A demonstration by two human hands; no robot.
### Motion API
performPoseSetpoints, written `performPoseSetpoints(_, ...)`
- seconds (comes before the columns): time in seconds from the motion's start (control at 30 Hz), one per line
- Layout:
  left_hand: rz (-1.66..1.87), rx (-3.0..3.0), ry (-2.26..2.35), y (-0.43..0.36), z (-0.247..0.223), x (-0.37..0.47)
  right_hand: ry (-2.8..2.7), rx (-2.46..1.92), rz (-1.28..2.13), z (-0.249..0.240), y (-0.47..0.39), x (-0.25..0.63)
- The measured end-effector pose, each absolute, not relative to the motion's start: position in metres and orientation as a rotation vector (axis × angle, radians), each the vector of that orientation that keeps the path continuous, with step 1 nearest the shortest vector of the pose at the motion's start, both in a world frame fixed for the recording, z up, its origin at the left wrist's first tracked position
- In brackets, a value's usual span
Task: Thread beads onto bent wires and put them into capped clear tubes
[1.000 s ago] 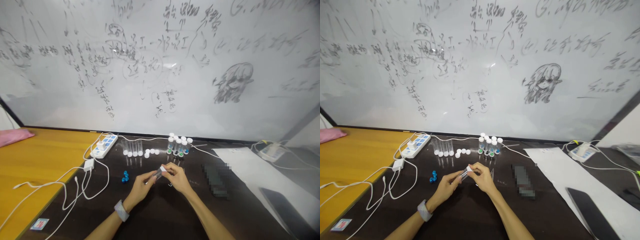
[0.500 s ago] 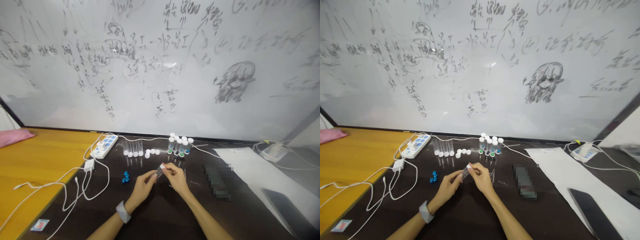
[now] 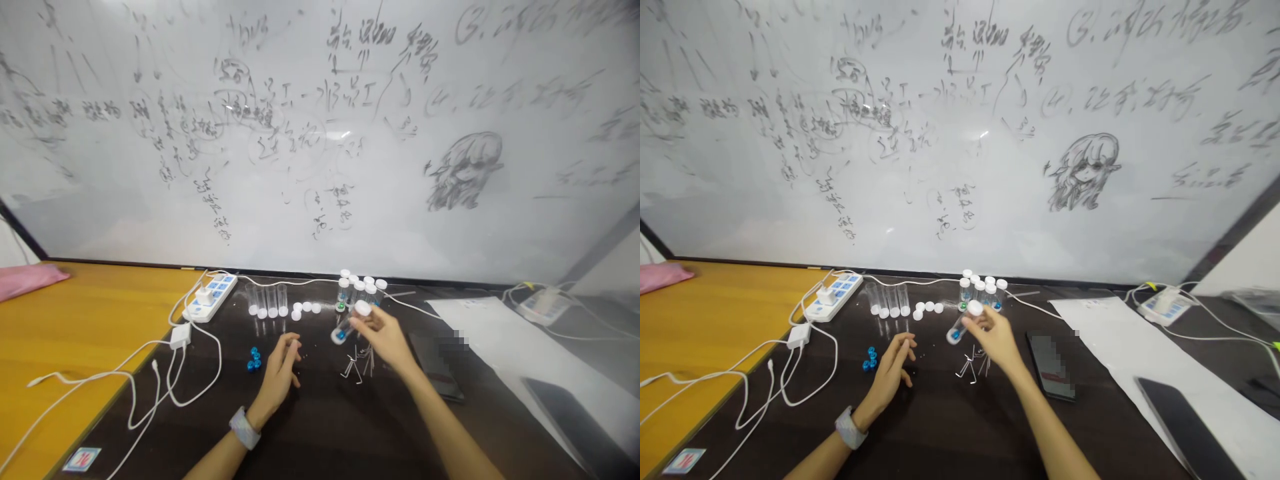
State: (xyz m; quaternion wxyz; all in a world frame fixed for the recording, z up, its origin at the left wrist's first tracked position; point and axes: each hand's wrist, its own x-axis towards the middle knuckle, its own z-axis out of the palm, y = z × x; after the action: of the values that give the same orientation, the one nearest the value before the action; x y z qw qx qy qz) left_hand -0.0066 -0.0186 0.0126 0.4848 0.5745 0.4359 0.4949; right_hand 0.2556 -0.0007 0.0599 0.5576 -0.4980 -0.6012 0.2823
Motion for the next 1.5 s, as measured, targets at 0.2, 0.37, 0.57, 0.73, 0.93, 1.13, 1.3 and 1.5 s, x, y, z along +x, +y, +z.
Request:
performPoseSetpoints(0.2, 1.250, 1.385, 1.053, -0.011, 0.009, -0.007, -1.434, -1.629, 0.153, 0.056, 0.031, 0.341)
performPoseSetpoints(0.37, 1.256, 1.404, 1.101, -0.010, 0.007, -0.006, -1.473, -1.750, 0.081, 0.035, 0.058, 0.366)
performPoseSetpoints(0.57, 1.278, 1.380, 1.106, -0.007, 0.006, -0.008, -1.514, -1.751, 0.124, 0.023, 0.078, 0.363)
performPoseSetpoints(0.73, 1.278, 1.377, 1.113, -0.006, 0.004, -0.008, -1.519, -1.755, 0.112, 0.021, 0.081, 0.361)
performPoseSetpoints(0.93, 1.275, 1.437, 1.123, -0.007, 0.003, -0.008, -1.494, -1.776, 0.128, 0.033, 0.075, 0.367)
performPoseSetpoints(1.13, 1.395, 1.509, 1.184, 0.001, 0.021, -0.023, -1.376, -1.620, 0.012, 0.047, 0.039, 0.320)
performPoseSetpoints(1.3, 1.509, 1.734, 1.383, 0.016, 0.046, -0.059, -1.550, -1.323, 0.359, 0.025, 0.010, 0.250)
performPoseSetpoints(1.5, 1.077, 2.371, 1.405, 0.016, 0.045, -0.112, -1.757, -1.224, 0.435, -0.001, -0.009, 0.222)
